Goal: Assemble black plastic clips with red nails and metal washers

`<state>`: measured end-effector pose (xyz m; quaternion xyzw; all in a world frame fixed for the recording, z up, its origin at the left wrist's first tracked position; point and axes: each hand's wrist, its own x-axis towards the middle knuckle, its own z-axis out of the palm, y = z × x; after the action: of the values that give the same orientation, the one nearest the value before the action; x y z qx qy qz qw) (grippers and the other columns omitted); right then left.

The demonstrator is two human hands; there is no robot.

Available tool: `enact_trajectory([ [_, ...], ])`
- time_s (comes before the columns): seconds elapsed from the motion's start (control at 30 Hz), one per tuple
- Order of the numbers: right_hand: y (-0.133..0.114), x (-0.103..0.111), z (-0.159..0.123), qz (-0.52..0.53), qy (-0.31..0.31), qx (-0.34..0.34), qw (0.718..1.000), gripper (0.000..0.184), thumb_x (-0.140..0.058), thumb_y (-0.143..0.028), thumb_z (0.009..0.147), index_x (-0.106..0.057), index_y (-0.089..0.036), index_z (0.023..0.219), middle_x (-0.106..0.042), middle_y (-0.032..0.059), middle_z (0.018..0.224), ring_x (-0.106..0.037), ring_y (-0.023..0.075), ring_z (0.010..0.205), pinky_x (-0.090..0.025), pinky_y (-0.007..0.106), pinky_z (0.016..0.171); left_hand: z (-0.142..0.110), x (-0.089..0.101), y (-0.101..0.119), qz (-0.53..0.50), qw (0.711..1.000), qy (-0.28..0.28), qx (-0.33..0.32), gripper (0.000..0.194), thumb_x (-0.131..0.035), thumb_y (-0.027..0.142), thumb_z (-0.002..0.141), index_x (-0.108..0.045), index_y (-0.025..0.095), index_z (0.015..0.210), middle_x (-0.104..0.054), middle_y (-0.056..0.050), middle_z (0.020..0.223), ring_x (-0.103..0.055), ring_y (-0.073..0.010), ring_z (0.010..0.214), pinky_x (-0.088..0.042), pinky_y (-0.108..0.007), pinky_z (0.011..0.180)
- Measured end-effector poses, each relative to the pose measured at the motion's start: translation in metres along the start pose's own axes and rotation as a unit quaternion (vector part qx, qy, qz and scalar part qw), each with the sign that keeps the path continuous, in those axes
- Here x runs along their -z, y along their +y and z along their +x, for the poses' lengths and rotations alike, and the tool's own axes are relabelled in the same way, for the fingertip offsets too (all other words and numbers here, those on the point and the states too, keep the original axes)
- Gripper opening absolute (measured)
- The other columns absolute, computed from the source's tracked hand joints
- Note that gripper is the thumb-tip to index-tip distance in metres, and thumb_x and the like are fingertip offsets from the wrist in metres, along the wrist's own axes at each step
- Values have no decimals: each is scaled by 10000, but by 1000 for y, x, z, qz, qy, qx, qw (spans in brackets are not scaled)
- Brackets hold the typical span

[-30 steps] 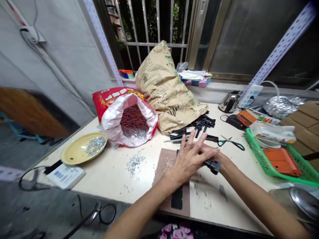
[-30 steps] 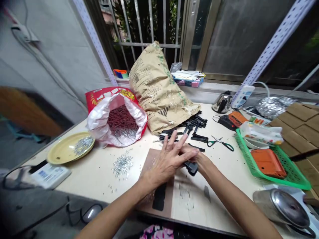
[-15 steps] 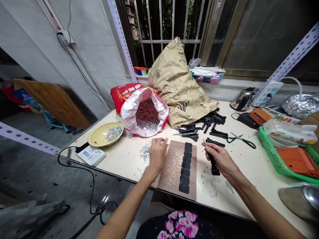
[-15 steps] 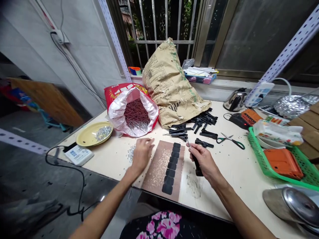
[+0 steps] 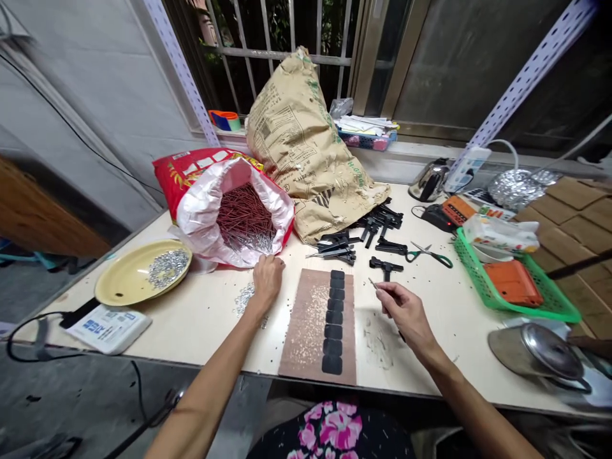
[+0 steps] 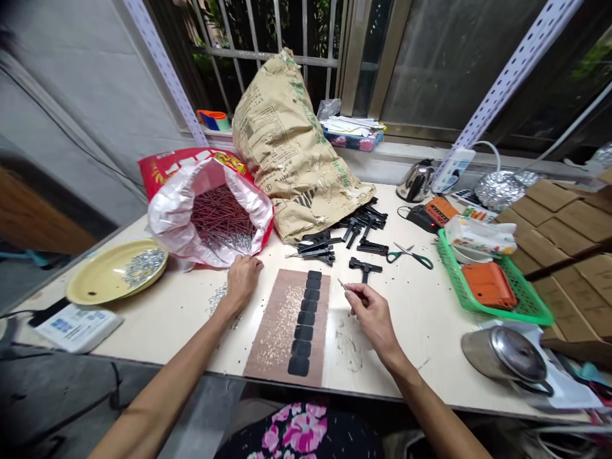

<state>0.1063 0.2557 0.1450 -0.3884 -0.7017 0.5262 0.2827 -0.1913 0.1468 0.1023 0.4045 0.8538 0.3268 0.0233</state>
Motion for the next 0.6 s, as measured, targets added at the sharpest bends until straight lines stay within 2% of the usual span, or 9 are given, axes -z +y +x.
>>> enact_trajectory([
  [0.07, -6, -6, 2, -38, -4, 57, 998, 292, -568, -425, 842, -661, -171, 953, -634, 52, 833, -559, 146, 646, -463, 272, 588, -5, 6, 11, -49, 999, -3, 16, 216, -497, 290, 834, -663, 153, 817, -643, -110, 849, -543, -247, 892, -420, -348, 772],
  [0.13, -17, -16, 3, -72, -10, 146, 987, 218, -556, -370, 867, -674, -198, 930, -640, 55, 880, -589, 171, 752, -481, 297, 677, -15, 13, 29, -181, 981, -32, 62, 298, -485, 387, 855, -655, 144, 888, -653, -83, 807, -582, -182, 743, -458, -296, 682],
  [0.17, -24, -21, 4, -84, -18, 189, 978, 196, -546, -344, 879, -675, -208, 935, -640, 54, 890, -593, 177, 796, -482, 304, 713, -21, 16, 40, -315, 940, -62, 115, 322, -525, 425, 833, -651, 132, 880, -649, -71, 773, -579, -154, 672, -467, -275, 637],
  [0.2, -31, -27, 5, -95, -28, 225, 969, 187, -533, -323, 892, -673, -214, 951, -637, 53, 893, -593, 177, 819, -482, 303, 731, -28, 19, 51, -449, 873, -93, 166, 330, -604, 444, 780, -649, 126, 856, -640, -56, 745, -572, -130, 629, -473, -258, 615],
  [0.27, -43, -37, 8, -124, -48, 273, 953, 195, -504, -295, 914, -664, -216, 993, -625, 50, 883, -590, 163, 804, -482, 282, 719, -41, 24, 71, -613, 745, -124, 232, 341, -757, 400, 650, -645, 117, 806, -625, -25, 703, -558, -93, 581, -481, -222, 584],
  [0.3, -48, -41, 10, -147, -55, 290, 944, 204, -490, -285, 922, -660, -213, 1009, -617, 48, 874, -587, 155, 788, -479, 269, 708, -46, 26, 80, -649, 708, -126, 248, 348, -796, 368, 609, -646, 114, 793, -623, -16, 693, -556, -82, 570, -485, -207, 575],
  [0.33, -52, -45, 12, -174, -58, 302, 935, 214, -477, -279, 929, -658, -210, 1021, -607, 46, 864, -582, 147, 772, -474, 257, 698, -51, 27, 87, -668, 687, -124, 258, 348, -817, 341, 587, -648, 110, 787, -626, -11, 689, -556, -74, 565, -491, -196, 570],
  [0.43, -57, -49, 16, -247, -54, 323, 912, 233, -453, -280, 942, -660, -204, 1019, -583, 38, 828, -567, 133, 745, -453, 229, 667, -59, 29, 100, -684, 672, -117, 261, 325, -827, 304, 585, -659, 99, 774, -640, -14, 686, -566, -69, 570, -513, -184, 575],
  [0.6, -55, -46, 15, -283, -38, 332, 899, 239, -456, -310, 944, -666, -211, 1002, -566, 23, 802, -558, 119, 725, -426, 205, 631, -63, 27, 108, -675, 684, -116, 250, 299, -821, 305, 593, -670, 85, 727, -653, -26, 668, -581, -77, 574, -529, -192, 586],
])
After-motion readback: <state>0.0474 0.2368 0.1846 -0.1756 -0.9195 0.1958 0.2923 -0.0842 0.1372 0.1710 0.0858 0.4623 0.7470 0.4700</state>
